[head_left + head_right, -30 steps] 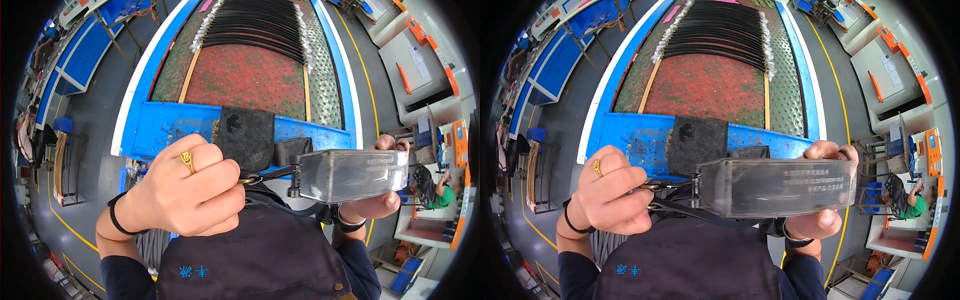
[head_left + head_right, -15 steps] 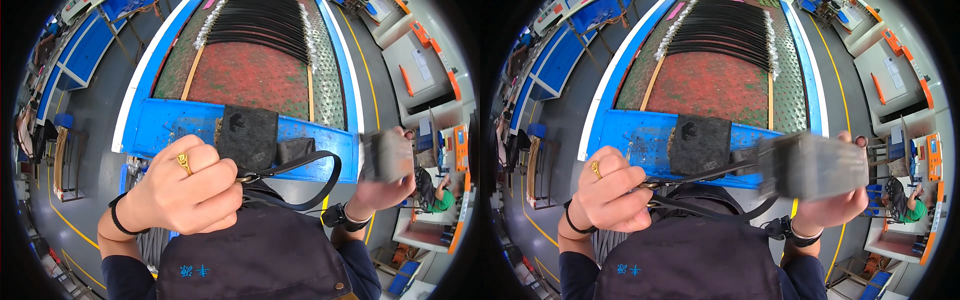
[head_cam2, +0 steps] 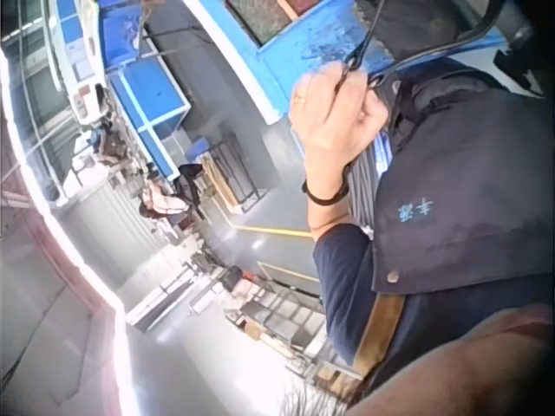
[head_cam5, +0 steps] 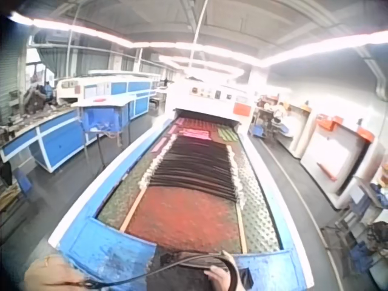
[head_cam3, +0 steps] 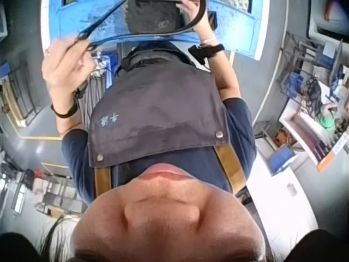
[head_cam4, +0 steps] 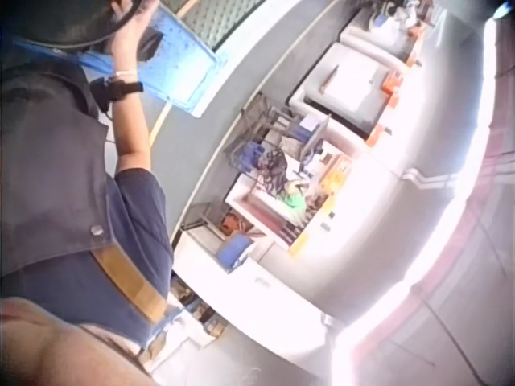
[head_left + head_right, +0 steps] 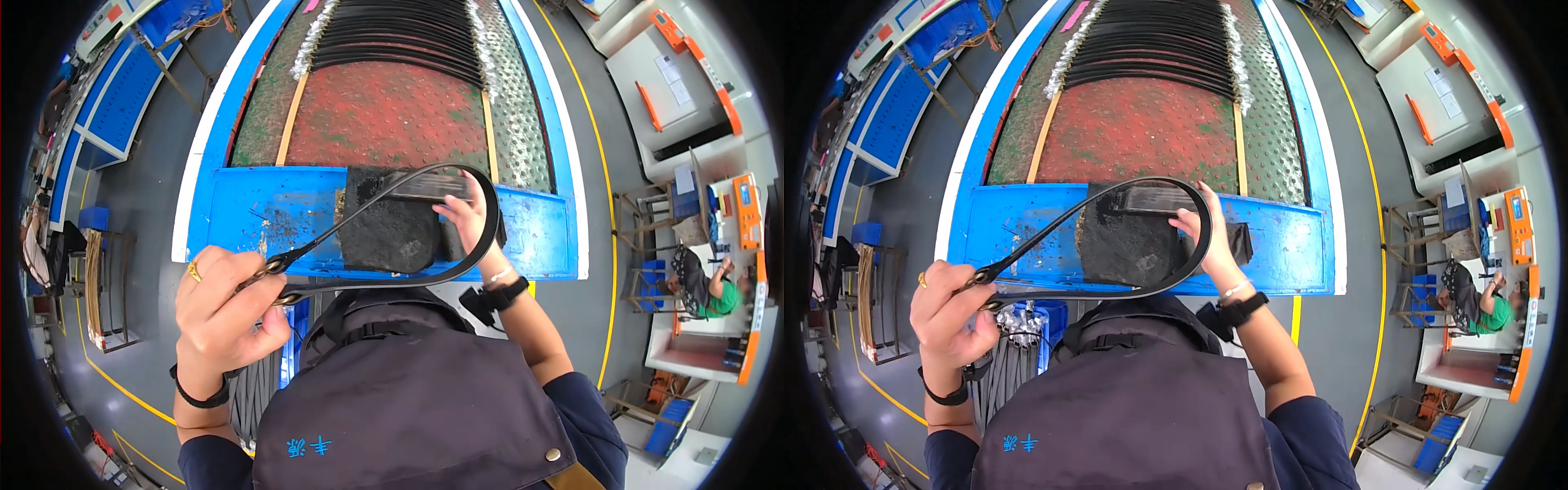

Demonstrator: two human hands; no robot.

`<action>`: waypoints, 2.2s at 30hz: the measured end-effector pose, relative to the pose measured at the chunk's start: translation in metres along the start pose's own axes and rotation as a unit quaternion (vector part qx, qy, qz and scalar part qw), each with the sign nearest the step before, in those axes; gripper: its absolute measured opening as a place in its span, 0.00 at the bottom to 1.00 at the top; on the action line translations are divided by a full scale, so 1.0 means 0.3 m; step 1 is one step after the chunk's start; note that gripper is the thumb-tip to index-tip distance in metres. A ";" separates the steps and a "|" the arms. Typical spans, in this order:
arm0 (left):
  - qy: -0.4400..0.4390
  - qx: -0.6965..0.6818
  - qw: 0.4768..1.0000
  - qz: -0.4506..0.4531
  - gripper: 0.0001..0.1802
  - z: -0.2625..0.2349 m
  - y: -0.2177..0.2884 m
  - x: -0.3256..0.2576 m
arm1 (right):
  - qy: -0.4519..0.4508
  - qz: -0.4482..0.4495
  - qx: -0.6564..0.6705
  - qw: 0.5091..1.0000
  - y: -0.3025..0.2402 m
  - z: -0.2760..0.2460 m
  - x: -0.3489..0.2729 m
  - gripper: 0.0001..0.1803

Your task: The person attaches a small metal clip to the end of a black cable using a handheld tool. They then place the cable onto a conveyor belt and repeat the process with another cable.

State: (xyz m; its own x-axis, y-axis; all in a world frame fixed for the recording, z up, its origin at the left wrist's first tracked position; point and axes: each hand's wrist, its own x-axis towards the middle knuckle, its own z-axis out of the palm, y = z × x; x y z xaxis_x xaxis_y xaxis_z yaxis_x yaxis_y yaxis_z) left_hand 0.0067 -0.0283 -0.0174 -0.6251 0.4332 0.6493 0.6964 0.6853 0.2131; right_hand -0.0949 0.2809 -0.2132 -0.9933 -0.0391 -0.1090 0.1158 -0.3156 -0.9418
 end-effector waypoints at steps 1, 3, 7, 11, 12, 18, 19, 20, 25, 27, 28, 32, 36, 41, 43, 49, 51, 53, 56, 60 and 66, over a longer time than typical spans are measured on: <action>0.000 0.002 1.000 0.002 0.17 0.000 0.004 0.002 | 0.023 0.025 -0.083 0.996 -0.019 0.019 -0.002 0.33; 0.004 0.005 1.000 0.006 0.18 0.005 0.010 0.003 | 0.063 -0.110 -0.362 0.923 -0.001 -0.033 -0.003 0.32; 0.009 0.014 1.000 0.002 0.18 0.016 0.013 0.010 | 0.049 -0.268 -0.633 0.725 -0.070 -0.080 -0.106 0.19; 0.015 0.002 1.000 0.018 0.18 0.037 0.030 0.031 | -0.070 -0.185 -0.729 0.656 0.004 -0.114 -0.238 0.14; 0.014 -0.003 0.999 0.028 0.17 0.038 0.034 0.041 | -0.073 -0.212 -0.746 0.628 0.039 -0.101 -0.238 0.14; 0.005 -0.049 0.996 0.076 0.16 0.073 0.066 0.072 | 0.127 -0.191 -0.396 0.889 -0.164 -0.163 -0.210 0.17; 0.012 -0.049 0.995 0.083 0.16 0.086 0.066 0.072 | 0.180 -0.222 -0.242 0.927 -0.248 -0.138 -0.220 0.18; 0.020 -0.048 0.995 0.088 0.16 0.092 0.068 0.069 | 0.186 -0.311 -0.411 0.836 -0.354 -0.106 -0.252 0.19; 0.022 -0.034 0.990 0.137 0.14 0.098 0.102 0.104 | -0.007 -0.517 -0.535 0.668 -0.567 0.170 -0.419 0.22; 0.025 -0.027 0.987 0.156 0.13 0.093 0.110 0.113 | -0.097 -0.541 -0.576 0.605 -0.574 0.228 -0.436 0.26; 0.026 -0.026 0.987 0.159 0.13 0.093 0.115 0.117 | -0.114 -0.543 -0.590 0.587 -0.578 0.247 -0.434 0.27; 0.036 -0.022 0.986 0.161 0.11 0.087 0.129 0.116 | -0.158 -0.561 -0.623 0.522 -0.582 0.284 -0.407 0.30; 0.026 -0.026 0.986 0.162 0.09 0.075 0.133 0.118 | -0.159 -0.556 -0.622 0.527 -0.571 0.294 -0.402 0.30; 0.029 -0.026 0.985 0.166 0.09 0.073 0.135 0.110 | -0.218 -0.518 -0.568 0.601 -0.580 0.290 -0.406 0.30; 0.033 -0.027 0.984 0.173 0.09 0.079 0.135 0.114 | -0.230 -0.531 -0.521 0.627 -0.580 0.282 -0.398 0.30; 0.038 -0.022 0.982 0.181 0.09 0.087 0.136 0.116 | -0.185 -0.558 -0.547 0.596 -0.586 0.286 -0.390 0.31; 0.050 -0.021 0.984 0.168 0.07 0.099 0.145 0.116 | -0.175 -0.553 -0.560 0.591 -0.592 0.290 -0.390 0.32; 0.049 -0.015 0.984 0.170 0.07 0.101 0.152 0.120 | -0.171 -0.541 -0.567 0.597 -0.596 0.290 -0.391 0.32; 0.021 -0.005 0.980 0.197 0.10 0.089 0.144 0.120 | -0.171 -0.503 -0.577 0.621 -0.598 0.298 -0.400 0.33; 0.005 -0.006 0.977 0.215 0.12 0.090 0.139 0.121 | -0.169 -0.410 -0.587 0.678 -0.625 0.320 -0.417 0.34; 0.001 0.002 0.980 0.199 0.11 0.081 0.129 0.094 | -0.052 -0.425 -0.469 0.773 -0.620 0.229 -0.352 0.33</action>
State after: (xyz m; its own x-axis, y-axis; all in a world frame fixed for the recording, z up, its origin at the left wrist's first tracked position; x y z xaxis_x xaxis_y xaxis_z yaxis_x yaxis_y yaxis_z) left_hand 0.0074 0.0246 -0.0087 -0.3043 0.6654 0.6816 0.8835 0.4647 -0.0592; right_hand -0.0112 0.2784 -0.0047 -0.6987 -0.2867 0.6554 -0.6789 0.5545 -0.4813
